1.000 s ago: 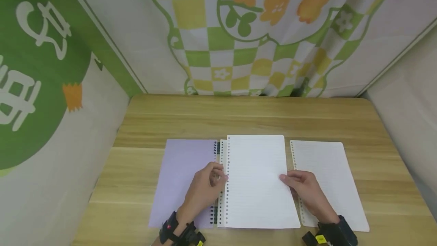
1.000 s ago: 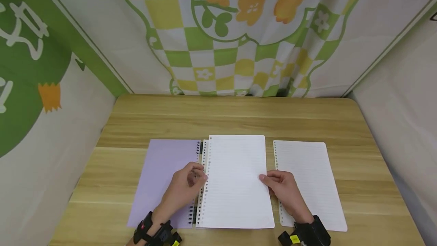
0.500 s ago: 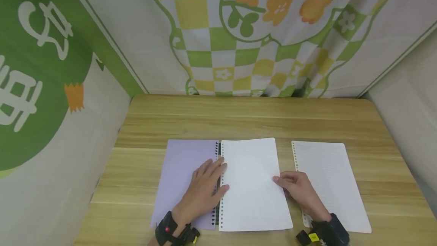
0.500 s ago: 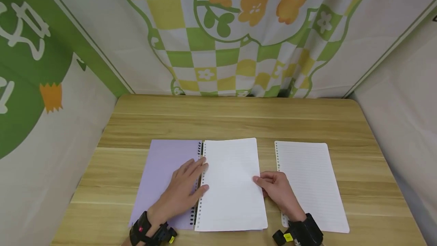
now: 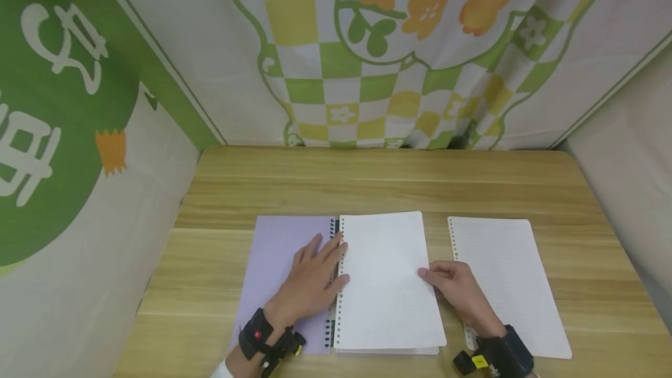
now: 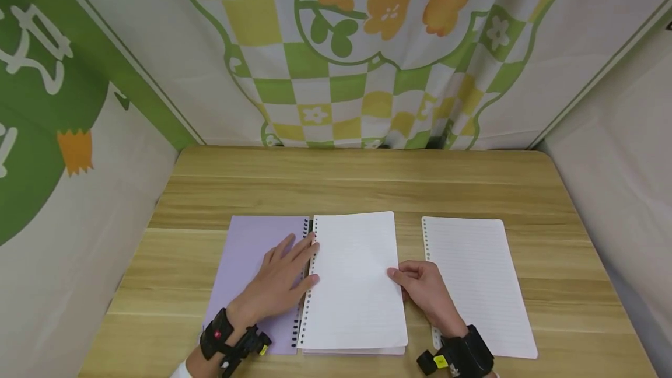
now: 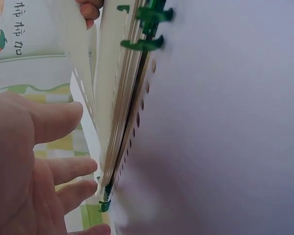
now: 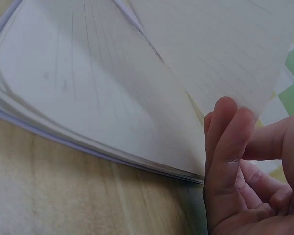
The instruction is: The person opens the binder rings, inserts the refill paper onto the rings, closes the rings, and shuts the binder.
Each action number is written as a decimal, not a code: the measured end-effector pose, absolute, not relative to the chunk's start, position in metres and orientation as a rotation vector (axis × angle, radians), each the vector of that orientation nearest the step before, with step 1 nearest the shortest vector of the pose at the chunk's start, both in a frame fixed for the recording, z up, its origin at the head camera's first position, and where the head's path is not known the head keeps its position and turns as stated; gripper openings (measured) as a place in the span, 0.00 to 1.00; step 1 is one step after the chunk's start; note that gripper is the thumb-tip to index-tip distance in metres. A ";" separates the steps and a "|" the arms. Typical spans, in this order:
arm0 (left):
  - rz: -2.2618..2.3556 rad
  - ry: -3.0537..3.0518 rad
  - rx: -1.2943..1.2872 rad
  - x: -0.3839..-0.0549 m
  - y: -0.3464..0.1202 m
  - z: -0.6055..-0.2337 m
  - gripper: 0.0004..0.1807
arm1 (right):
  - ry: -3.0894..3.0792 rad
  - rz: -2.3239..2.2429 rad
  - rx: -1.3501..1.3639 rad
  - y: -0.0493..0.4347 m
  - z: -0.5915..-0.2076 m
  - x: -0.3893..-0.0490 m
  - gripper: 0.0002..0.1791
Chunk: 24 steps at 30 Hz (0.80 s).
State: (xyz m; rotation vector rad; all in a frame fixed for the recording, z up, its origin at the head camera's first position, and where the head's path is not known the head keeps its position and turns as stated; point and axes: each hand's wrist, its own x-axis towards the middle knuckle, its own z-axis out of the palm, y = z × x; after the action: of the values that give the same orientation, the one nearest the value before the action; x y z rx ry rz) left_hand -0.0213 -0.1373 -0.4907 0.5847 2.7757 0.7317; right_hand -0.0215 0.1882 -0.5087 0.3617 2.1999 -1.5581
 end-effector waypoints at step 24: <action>0.594 2.576 0.699 0.006 -0.152 -0.482 0.49 | 2.271 -1.492 0.218 0.194 -0.513 -0.023 0.15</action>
State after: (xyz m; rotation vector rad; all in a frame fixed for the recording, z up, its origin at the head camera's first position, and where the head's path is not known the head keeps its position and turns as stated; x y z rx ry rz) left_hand 0.0058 -0.1519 -0.4818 0.6990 2.5760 0.5940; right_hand -0.0235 0.1940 -0.5126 0.2185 2.2706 -1.4922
